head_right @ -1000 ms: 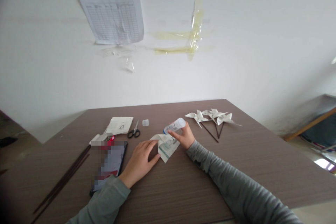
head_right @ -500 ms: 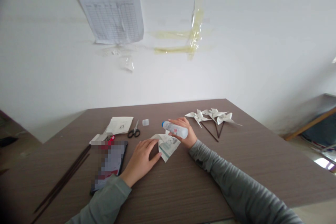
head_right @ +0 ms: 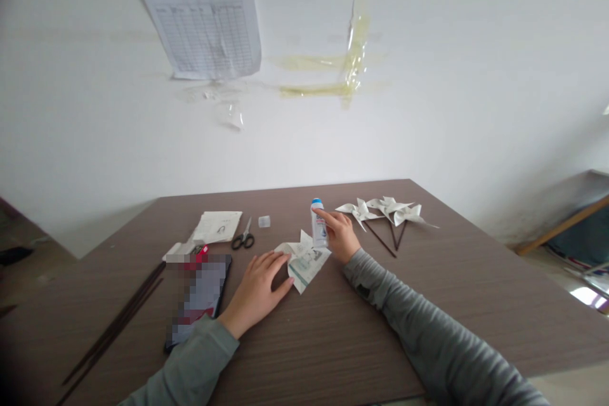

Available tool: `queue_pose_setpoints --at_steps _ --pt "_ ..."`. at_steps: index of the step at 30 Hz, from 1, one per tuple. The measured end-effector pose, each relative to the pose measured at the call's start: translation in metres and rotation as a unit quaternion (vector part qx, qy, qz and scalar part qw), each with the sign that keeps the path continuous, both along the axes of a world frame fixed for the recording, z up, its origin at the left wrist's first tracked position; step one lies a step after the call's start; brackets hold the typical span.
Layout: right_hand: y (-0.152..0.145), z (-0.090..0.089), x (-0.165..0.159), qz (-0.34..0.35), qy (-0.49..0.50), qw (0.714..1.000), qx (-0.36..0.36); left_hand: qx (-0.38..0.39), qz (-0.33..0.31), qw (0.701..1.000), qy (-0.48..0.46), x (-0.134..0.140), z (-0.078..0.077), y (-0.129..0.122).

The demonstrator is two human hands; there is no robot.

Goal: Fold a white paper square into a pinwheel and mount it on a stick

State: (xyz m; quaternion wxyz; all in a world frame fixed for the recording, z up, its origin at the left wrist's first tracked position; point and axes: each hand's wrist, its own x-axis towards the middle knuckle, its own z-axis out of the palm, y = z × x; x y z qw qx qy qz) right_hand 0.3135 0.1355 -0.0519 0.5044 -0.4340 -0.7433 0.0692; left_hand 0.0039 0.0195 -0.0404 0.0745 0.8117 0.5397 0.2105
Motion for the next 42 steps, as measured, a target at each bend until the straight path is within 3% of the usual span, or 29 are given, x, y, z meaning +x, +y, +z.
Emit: queue_pose_setpoints --at_steps 7,22,29,37,42 --pt "0.007 -0.002 0.006 0.047 -0.002 0.999 -0.006 0.004 0.003 1.0 -0.016 -0.002 -0.003 0.001" --pt "0.011 -0.002 0.011 0.068 -0.003 0.998 0.008 0.019 0.006 0.998 -0.053 0.002 -0.008 0.002" --pt "0.011 -0.005 0.007 0.045 0.022 0.999 0.006 0.001 0.006 0.999 -0.046 0.003 -0.003 0.001" --pt "0.007 0.005 0.006 -0.014 0.125 0.992 0.011 0.007 0.013 1.0 -0.024 0.001 0.002 -0.001" --pt "0.009 0.001 -0.001 -0.041 0.167 0.982 -0.071 -0.004 0.026 0.999 -0.017 0.002 0.009 -0.004"
